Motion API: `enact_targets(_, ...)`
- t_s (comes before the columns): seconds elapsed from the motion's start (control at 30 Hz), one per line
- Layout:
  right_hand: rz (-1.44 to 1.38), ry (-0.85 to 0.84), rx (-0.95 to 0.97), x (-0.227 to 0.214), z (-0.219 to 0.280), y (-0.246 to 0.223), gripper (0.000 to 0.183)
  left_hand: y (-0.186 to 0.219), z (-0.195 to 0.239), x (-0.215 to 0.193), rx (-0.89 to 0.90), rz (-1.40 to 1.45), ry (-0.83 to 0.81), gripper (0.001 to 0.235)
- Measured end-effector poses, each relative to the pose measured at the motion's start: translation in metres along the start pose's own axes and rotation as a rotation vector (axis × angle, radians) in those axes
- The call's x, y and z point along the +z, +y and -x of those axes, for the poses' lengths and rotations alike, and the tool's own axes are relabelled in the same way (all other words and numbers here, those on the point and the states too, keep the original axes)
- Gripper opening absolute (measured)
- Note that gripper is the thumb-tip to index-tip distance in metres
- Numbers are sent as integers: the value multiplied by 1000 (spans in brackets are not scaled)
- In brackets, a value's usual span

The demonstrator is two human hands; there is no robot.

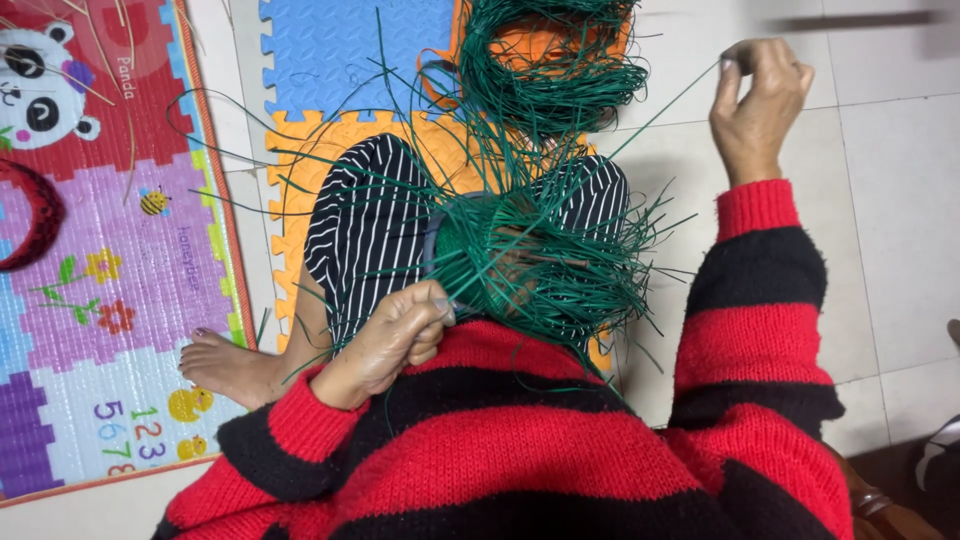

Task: Weaving green plastic strips together to create a circular or spherical object.

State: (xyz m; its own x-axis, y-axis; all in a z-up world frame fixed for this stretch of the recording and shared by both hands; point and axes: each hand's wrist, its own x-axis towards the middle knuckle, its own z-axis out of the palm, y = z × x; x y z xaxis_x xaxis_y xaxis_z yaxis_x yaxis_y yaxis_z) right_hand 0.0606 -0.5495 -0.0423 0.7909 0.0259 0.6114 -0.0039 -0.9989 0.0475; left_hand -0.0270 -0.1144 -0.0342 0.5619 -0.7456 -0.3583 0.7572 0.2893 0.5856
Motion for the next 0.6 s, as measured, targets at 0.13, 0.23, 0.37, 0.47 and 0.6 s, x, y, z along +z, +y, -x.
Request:
enact_targets(0.13,-88,141,68,-19,-12,19,17,7,3,0,112,-254,68,11)
enact_targets(0.23,-434,2,56,-56,-28,-34,10,29,3,26,256,-683,145,11)
enact_targets(0.37,-899,-376,-69,-130,-27,-175,11,47,-11,56,449,-1018,150,12)
enact_targets(0.47,-929,-340,-270,-157,-15,-222,11,36,-22,52,486,-821,123,14)
enact_targets(0.6,-1039,-247,-276,-138,8,-232,11,21,-29,37,432,-630,62,17)
